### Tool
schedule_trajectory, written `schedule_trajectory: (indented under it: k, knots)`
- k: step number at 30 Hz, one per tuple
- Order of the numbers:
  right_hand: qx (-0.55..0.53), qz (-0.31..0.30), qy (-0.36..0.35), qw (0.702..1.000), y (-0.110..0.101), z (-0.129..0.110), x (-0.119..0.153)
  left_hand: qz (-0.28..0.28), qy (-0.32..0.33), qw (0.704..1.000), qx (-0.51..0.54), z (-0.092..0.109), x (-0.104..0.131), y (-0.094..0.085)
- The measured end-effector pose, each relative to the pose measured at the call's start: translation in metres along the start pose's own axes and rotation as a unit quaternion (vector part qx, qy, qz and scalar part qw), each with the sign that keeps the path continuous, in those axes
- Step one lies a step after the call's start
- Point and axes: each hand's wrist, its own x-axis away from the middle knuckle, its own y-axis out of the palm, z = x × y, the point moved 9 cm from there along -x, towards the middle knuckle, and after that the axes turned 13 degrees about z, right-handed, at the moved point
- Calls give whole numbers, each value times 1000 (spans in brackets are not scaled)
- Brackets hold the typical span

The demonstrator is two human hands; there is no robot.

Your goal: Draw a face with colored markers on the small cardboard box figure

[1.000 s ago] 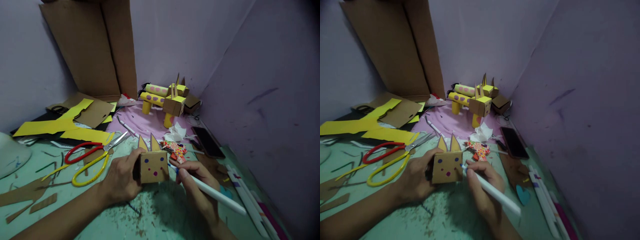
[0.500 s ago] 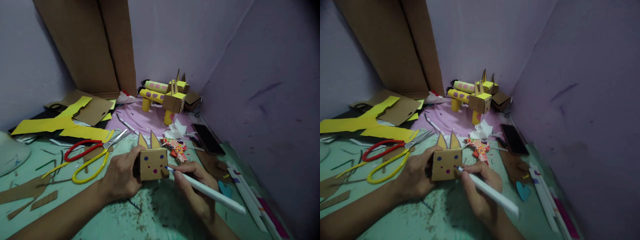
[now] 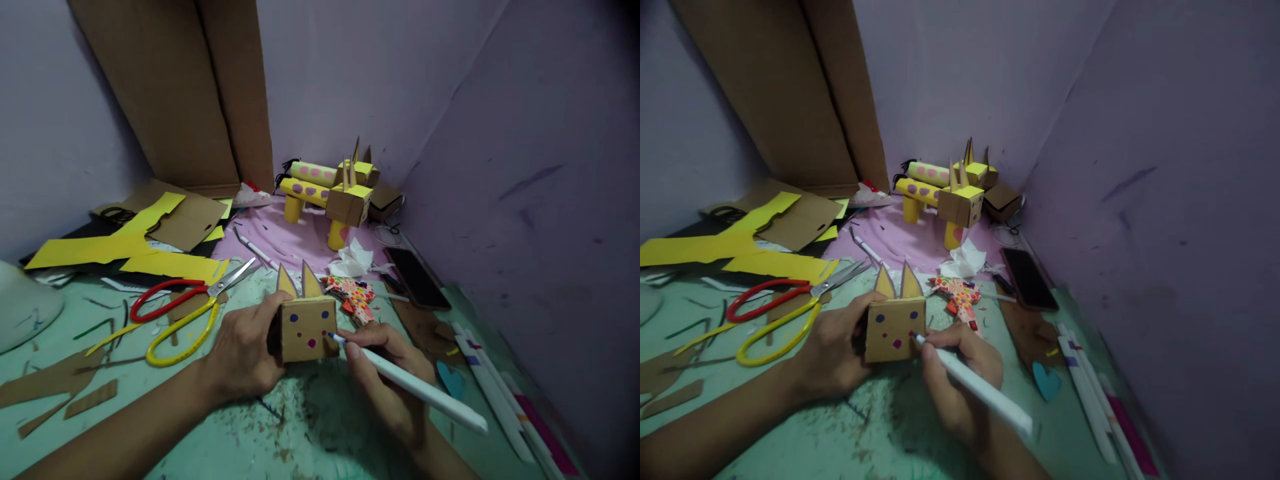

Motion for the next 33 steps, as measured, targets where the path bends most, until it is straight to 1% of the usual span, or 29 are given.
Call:
schedule_trajectory:
  k: [4, 10, 13, 15, 17, 19, 21, 23, 25, 28, 31, 33]
  knots:
    - [3, -8, 0, 1000, 1, 1, 1, -9, -1, 1000, 5, 0, 1, 1]
    - [0, 13, 2, 1000, -1, -2, 0, -11, -2, 1000, -12, 0, 1, 0]
    - [6, 18, 9, 1000, -2, 2, 0, -7, -2, 1000, -13, 0, 1, 0]
    - [22, 29, 7, 999, -6, 4, 1, -7, -6, 1000, -14, -1, 0, 0]
    - [46, 33, -10, 998, -11, 4, 2, -7, -9, 1000, -11, -2, -1, 0]
    - [73, 23, -51, 996, -15, -2, 5, -4, -9, 1000, -10, -2, -1, -1]
    - [83, -10, -103, 991, -14, -11, 10, 2, -6, 1000, -15, -2, -2, -3]
    - [69, -29, -121, 990, -15, -17, 13, 3, -4, 1000, -15, 0, -2, -3]
    - [50, -17, -100, 994, -18, -18, 9, -2, -10, 1000, -10, 0, -3, -3]
    - [30, 27, -21, 999, -19, -9, -1, -11, -19, 1000, -4, 0, -2, -1]
    - [-38, 61, 81, 994, -15, 10, -6, -13, -22, 1000, -10, -2, -2, 1]
    - [-70, 69, 133, 986, -10, 24, -3, -8, -22, 1000, -18, -3, -1, 1]
